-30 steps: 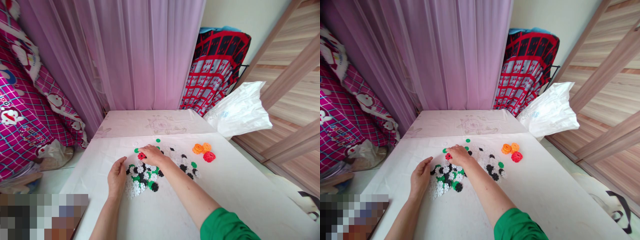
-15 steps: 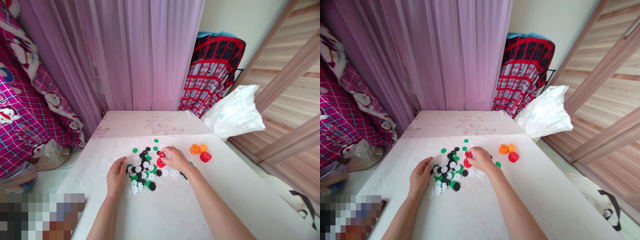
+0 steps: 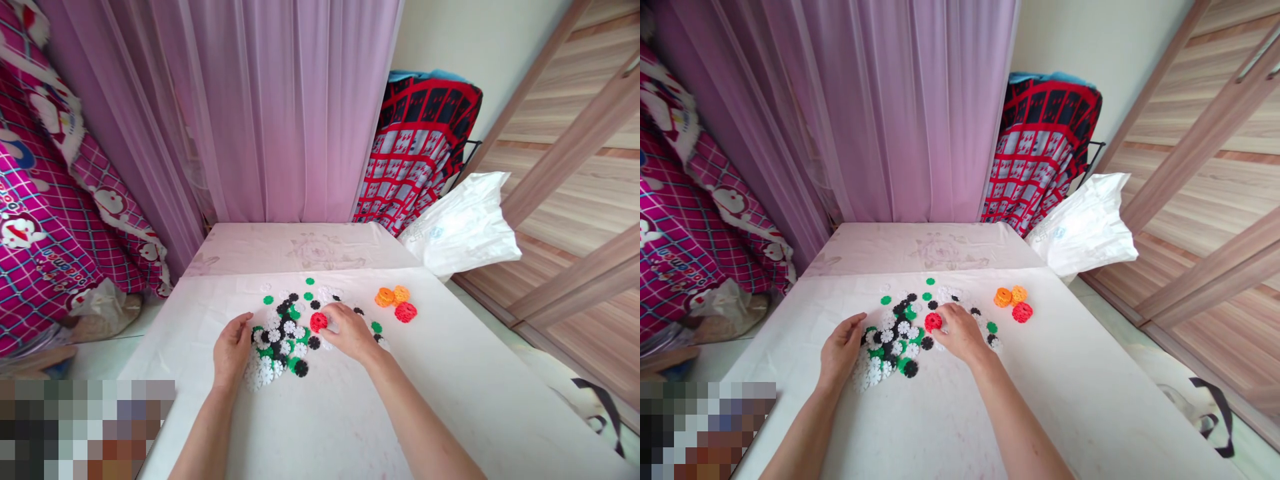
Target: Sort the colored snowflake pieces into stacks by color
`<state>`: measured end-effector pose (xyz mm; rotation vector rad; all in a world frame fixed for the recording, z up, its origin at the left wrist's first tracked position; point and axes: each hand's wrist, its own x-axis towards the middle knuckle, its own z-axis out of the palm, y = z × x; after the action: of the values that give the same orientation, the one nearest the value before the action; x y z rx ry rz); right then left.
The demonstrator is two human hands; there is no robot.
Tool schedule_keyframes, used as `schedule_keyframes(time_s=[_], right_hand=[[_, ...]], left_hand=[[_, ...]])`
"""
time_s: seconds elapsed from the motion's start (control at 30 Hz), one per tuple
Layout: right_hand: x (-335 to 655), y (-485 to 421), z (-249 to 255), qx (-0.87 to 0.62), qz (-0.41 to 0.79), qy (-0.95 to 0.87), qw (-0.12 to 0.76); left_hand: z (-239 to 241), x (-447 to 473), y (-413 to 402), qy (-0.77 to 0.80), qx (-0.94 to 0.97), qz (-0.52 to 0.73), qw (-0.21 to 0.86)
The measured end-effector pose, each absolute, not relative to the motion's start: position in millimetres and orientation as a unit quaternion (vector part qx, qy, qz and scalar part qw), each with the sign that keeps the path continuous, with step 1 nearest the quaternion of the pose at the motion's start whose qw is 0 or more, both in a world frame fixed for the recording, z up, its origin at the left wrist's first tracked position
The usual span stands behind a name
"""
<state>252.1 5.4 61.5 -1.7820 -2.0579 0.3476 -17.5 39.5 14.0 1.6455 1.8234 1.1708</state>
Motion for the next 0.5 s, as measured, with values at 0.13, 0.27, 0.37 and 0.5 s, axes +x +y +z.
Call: schedule_keyframes(time_s=[0.13,0.27,0.37,0.5], right_hand=[[240,0,55,-0.683,0.109,-0.700,0.177],[223,2,52,-0.737,0.079,-0.659,0.127],[216,5,52,-0.753,0.060,-0.646,0.107],[213,7,54,-0.764,0.058,-0.637,0.091]], left_hand=[[15,-17,39,0.658,0.590,0.417,0.212],[15,-17,38,0.657,0.591,0.417,0.212],[15,-17,38,0.655,0.592,0.419,0.210],[16,-17,38,0.660,0.589,0.412,0.220]])
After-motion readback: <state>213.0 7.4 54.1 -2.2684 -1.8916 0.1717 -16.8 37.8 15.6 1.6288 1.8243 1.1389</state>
